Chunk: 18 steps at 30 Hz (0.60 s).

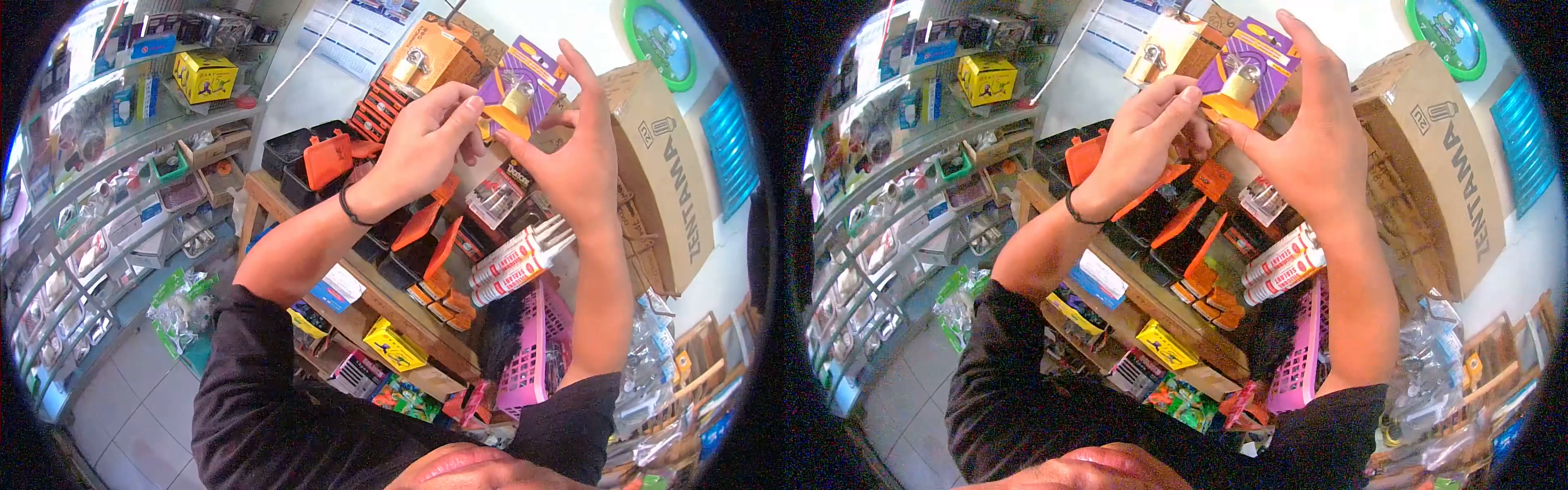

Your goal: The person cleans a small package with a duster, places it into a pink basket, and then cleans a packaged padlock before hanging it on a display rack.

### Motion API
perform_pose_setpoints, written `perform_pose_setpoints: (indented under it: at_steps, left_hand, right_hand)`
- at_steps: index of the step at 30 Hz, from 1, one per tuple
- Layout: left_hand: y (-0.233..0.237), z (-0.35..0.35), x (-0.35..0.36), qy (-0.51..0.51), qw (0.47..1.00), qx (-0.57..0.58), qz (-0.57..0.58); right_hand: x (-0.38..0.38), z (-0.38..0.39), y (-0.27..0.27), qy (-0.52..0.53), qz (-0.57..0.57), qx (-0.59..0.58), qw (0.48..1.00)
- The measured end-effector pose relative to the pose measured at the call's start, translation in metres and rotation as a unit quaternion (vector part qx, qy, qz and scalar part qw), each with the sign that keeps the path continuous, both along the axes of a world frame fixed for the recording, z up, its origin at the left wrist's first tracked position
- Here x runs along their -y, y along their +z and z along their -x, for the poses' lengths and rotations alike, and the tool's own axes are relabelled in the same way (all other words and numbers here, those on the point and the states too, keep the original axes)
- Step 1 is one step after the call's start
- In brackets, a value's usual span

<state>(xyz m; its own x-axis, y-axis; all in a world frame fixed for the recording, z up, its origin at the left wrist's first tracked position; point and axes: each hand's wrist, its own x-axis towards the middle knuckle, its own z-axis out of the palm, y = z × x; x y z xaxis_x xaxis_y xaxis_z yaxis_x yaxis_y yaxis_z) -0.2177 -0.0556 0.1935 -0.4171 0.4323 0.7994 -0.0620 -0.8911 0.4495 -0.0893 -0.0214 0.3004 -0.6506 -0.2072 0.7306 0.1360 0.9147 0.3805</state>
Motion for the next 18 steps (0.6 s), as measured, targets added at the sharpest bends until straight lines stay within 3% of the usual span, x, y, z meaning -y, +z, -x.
perform_pose_setpoints:
  at_steps: [6,10,12,16,18]
  left_hand:
    - [0.003,0.000,-0.007,0.019,0.999,0.014,-0.032]
    - [0.009,-0.001,0.000,0.038,0.998,-0.002,-0.058]
    - [0.011,-0.002,0.001,0.020,0.997,0.018,-0.068]
    - [0.002,0.000,-0.005,0.032,0.997,0.023,-0.073]
    - [-0.008,0.002,-0.009,0.028,0.998,0.027,-0.040]
  right_hand:
    - [0.009,0.001,0.003,-0.037,0.068,0.006,0.997]
    - [0.016,0.001,0.010,-0.097,0.012,0.005,0.995]
    - [0.016,0.000,0.013,-0.101,0.106,0.045,0.988]
    - [0.015,0.005,0.009,-0.101,0.115,0.074,0.985]
    - [0.009,0.009,0.001,-0.113,0.060,0.087,0.988]
